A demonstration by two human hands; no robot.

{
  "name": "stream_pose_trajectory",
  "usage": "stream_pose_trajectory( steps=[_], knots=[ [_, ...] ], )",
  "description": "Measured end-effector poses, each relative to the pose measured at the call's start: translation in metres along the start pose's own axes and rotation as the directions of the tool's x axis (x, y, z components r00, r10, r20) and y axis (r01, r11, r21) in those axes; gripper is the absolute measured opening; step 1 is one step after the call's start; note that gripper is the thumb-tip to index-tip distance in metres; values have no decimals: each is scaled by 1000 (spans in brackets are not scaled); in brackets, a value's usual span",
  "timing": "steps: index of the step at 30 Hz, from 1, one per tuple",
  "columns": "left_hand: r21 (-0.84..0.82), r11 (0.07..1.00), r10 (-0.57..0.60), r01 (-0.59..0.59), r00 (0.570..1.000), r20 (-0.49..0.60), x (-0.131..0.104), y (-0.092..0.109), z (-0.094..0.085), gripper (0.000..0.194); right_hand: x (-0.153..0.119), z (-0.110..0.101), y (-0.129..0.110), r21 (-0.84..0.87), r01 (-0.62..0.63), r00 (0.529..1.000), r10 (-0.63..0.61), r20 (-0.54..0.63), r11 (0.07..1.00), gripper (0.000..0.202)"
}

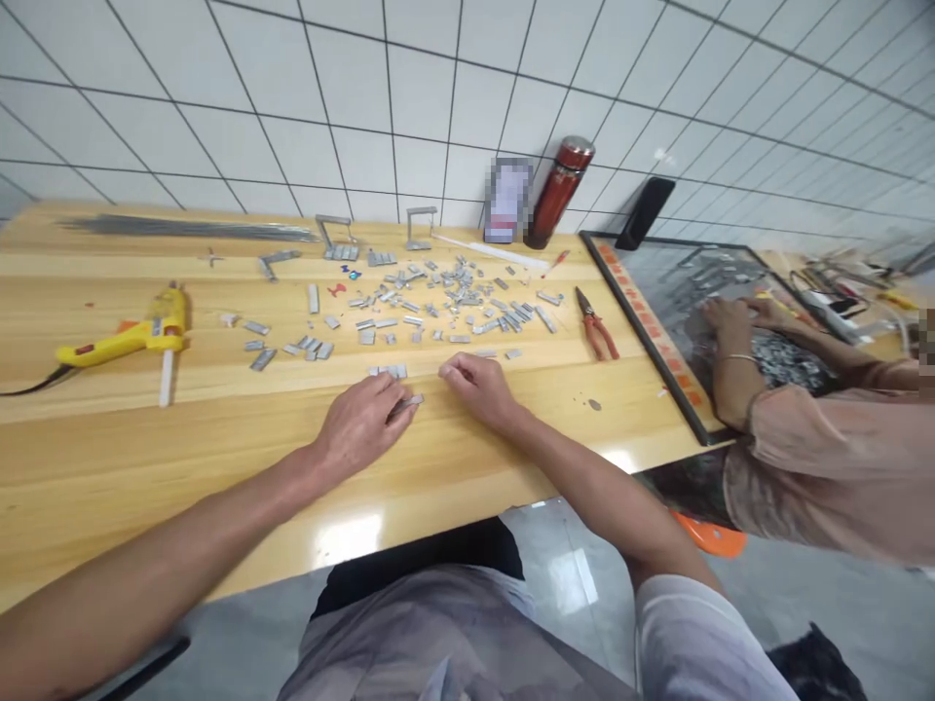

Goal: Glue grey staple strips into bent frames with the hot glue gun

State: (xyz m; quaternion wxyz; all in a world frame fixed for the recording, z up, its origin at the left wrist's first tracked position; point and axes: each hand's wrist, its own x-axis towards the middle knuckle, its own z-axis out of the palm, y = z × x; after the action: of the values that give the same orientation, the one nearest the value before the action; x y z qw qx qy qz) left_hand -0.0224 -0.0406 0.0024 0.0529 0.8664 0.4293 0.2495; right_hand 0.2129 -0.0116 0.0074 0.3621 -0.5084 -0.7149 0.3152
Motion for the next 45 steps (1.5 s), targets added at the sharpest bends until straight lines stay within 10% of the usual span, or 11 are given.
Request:
stream_pose_trajectory(
  steps=[8,19,32,45],
  knots=[
    [-258,957,-162,131,982,-100,-3,1,-18,30,-2,-4,-15,-8,57,992,-56,117,998,21],
    [-399,912,-106,91,994,-16,-7,-3,-15,22,-9,8,-14,-362,507,852,-392,346,782,24],
    [-427,901,-92,77,996,-15,-8,-5,-12,18,-10,14,-11,-477,575,818,-459,347,665,24],
    [-350,934,46,-68,996,-71,-4,-8,-12,10,-14,4,-17,-432,486,868,-364,337,760,15]
  ],
)
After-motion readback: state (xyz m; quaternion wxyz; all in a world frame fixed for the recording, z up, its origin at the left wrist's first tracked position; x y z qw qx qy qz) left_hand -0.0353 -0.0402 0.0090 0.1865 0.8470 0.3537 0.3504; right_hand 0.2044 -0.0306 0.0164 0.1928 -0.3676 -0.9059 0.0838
